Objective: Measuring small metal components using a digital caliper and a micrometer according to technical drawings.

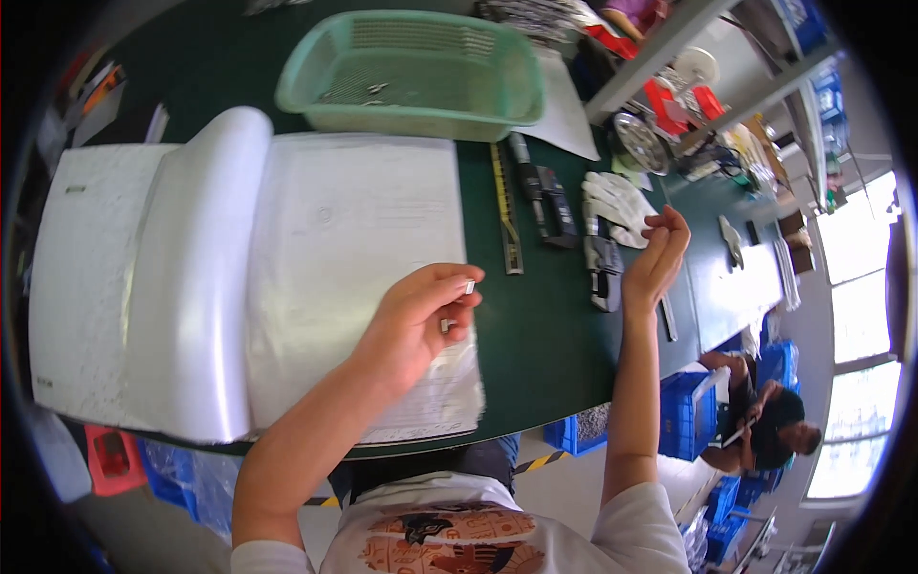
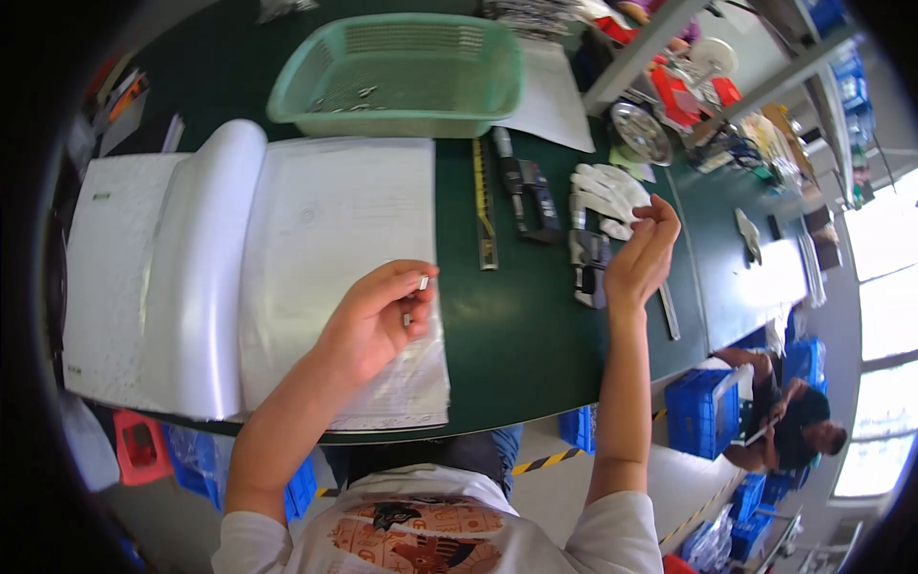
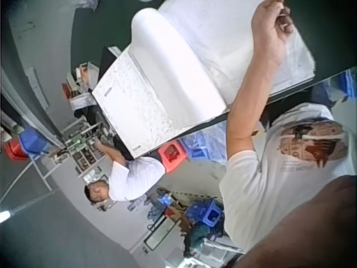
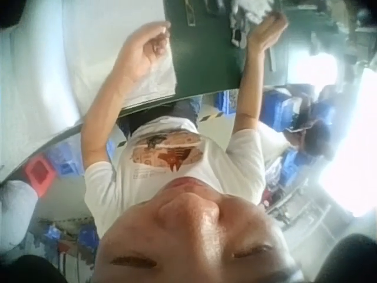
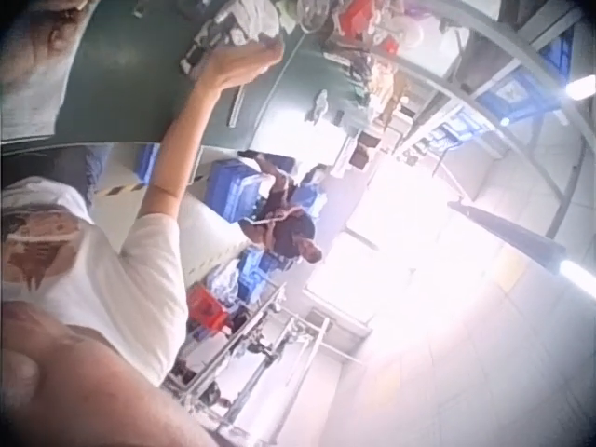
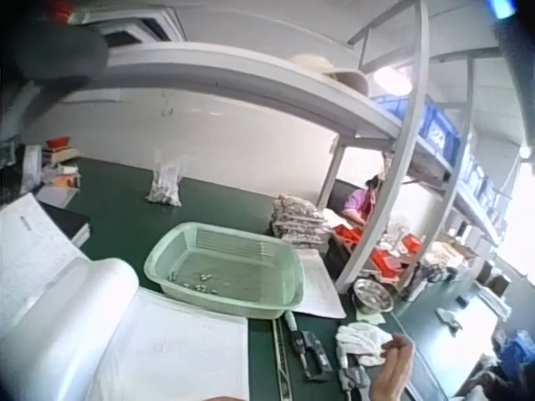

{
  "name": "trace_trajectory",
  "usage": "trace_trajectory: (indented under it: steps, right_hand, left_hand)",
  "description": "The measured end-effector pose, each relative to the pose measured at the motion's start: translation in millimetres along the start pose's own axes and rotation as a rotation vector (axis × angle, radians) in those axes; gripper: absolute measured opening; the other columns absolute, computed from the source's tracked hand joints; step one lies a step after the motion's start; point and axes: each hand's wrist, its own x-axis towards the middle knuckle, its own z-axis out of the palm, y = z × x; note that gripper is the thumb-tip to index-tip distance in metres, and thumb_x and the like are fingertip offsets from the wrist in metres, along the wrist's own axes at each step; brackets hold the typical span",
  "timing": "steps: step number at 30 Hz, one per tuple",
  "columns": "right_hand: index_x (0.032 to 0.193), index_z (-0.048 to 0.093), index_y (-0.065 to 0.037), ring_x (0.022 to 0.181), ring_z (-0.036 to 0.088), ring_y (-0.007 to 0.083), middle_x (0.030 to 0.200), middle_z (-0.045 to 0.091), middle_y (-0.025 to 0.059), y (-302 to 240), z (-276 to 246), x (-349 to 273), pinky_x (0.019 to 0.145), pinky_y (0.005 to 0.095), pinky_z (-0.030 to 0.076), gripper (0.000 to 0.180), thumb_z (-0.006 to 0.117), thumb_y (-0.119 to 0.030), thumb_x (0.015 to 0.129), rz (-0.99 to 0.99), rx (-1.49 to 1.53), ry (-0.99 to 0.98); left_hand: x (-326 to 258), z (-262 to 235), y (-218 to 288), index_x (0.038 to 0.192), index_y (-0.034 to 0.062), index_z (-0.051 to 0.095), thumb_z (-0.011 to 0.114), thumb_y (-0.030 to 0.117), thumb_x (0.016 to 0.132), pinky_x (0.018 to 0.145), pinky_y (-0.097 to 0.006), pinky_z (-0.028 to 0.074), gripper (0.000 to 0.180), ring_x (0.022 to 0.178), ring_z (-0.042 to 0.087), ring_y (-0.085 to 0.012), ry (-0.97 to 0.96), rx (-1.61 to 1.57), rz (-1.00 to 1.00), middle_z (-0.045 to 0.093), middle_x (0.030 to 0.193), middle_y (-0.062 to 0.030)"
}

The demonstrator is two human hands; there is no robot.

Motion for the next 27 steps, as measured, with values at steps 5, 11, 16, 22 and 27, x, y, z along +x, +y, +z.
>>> trace_trajectory:
  steps: [5,11,16,22,27]
  right_hand:
    - [0.101,0.043,-0.001,0.078,0.048,0.0195,0.085,0.049,0.0095,25,-16,45,0.073,0.0306,0.039,0.036,0.044,-0.004,0.065,-0.144,0.126,0.260]
    - [0.085,0.059,-0.006,0.084,0.053,0.0247,0.084,0.057,0.0098,81,-16,111,0.074,0.0336,0.042,0.025,0.053,-0.014,0.062,0.100,-0.184,-0.080]
    - [0.079,0.064,-0.014,0.089,0.054,0.0270,0.088,0.060,0.0082,94,17,140,0.077,0.0359,0.042,0.018,0.053,-0.022,0.067,-0.017,-0.484,-0.365]
    - [0.092,0.061,-0.016,0.094,0.053,0.0251,0.091,0.061,0.0107,103,47,174,0.082,0.0364,0.037,0.029,0.053,-0.029,0.067,0.184,-0.673,-0.608]
    - [0.089,0.062,-0.017,0.094,0.053,0.0229,0.092,0.060,0.0098,109,60,178,0.082,0.0357,0.037,0.027,0.053,-0.027,0.066,0.145,-0.811,-0.630]
  left_hand:
    - [-5,1,1,0.095,-0.0005,0.053,0.050,0.012,0.081,0.053,-0.023,0.037,0.018,0.061,0.046,-0.0099,0.012,0.003,0.019,0.052,0.077,-0.0053]
    - [-1,1,-1,0.094,0.0006,0.053,0.048,0.011,0.082,0.053,-0.024,0.038,0.017,0.061,0.048,-0.0118,0.021,-0.014,-0.008,0.052,0.076,-0.0063]
    - [-1,-2,2,0.094,0.0018,0.052,0.047,0.010,0.082,0.054,-0.027,0.038,0.015,0.061,0.048,-0.0139,0.044,-0.044,-0.017,0.052,0.076,-0.0067]
    - [-1,-6,3,0.095,0.0042,0.051,0.047,0.011,0.082,0.055,-0.028,0.040,0.015,0.063,0.048,-0.0152,0.051,-0.062,-0.035,0.052,0.079,-0.0077]
    - [-1,-4,4,0.095,0.0041,0.051,0.046,0.011,0.083,0.056,-0.028,0.041,0.014,0.064,0.049,-0.0150,0.050,-0.051,-0.052,0.052,0.080,-0.0079]
